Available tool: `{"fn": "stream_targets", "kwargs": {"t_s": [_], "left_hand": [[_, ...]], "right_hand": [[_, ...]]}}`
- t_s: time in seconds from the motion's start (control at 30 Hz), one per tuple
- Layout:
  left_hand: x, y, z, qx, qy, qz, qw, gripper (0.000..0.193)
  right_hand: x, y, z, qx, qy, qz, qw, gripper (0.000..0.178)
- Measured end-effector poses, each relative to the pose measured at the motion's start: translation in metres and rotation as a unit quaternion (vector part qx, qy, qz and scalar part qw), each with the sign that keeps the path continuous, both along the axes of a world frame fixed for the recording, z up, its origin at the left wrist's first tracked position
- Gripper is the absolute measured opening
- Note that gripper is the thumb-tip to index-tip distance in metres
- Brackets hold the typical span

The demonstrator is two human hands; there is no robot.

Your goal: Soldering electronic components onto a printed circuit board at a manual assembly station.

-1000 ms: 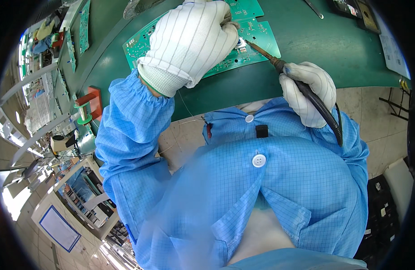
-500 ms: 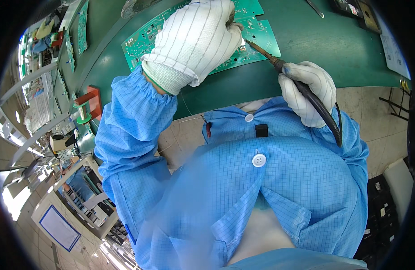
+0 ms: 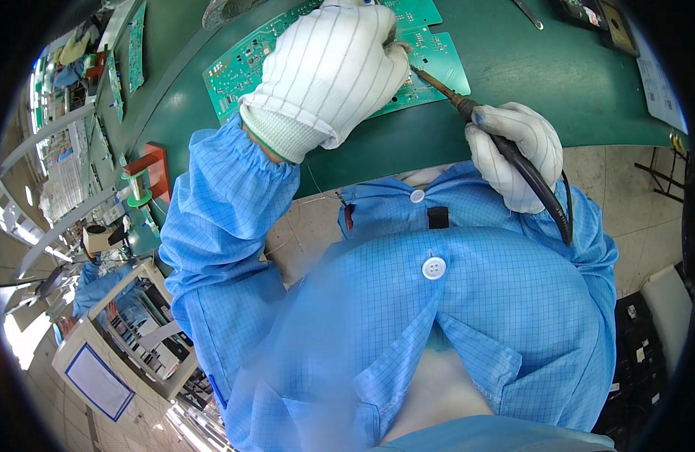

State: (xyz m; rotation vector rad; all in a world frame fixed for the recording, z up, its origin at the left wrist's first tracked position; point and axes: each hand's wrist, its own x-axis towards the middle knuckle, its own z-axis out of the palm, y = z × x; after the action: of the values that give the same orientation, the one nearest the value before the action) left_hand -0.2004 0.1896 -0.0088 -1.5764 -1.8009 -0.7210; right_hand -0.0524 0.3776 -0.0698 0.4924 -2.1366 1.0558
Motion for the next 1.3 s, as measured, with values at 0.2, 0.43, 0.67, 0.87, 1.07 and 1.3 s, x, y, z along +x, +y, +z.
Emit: {"fn": "stream_targets", "kwargs": {"t_s": [0.2,0.43,0.67,0.87,1.07,1.3], "left_hand": [[0.011,-0.027,0.007,-0.314,-0.206,0.237,0.896,0.015],[0.008,-0.022,0.002,-0.355,-0.338,0.303,0.817,0.056],[0.006,-0.017,0.009,-0.361,-0.397,0.331,0.776,0.078],[0.009,-0.019,0.002,-0.336,-0.360,0.327,0.806,0.079],[0.016,-0.021,-0.014,-0.265,-0.311,0.342,0.846,0.074],[0.011,-0.027,-0.032,-0.232,-0.182,0.300,0.907,0.046]], "right_hand": [[-0.002,-0.002,-0.002,0.008,0.022,-0.004,1.000,0.028],[-0.002,-0.001,-0.001,-0.005,0.006,-0.001,1.000,0.030],[-0.004,-0.001,-0.002,-0.014,0.011,0.010,1.000,0.030],[-0.004,-0.001,-0.003,-0.012,0.009,0.018,1.000,0.029],[-0.004,0.002,-0.003,0.018,0.027,-0.025,0.999,0.023],[-0.004,0.004,-0.011,0.014,-0.010,-0.025,1.000,0.024]]}}
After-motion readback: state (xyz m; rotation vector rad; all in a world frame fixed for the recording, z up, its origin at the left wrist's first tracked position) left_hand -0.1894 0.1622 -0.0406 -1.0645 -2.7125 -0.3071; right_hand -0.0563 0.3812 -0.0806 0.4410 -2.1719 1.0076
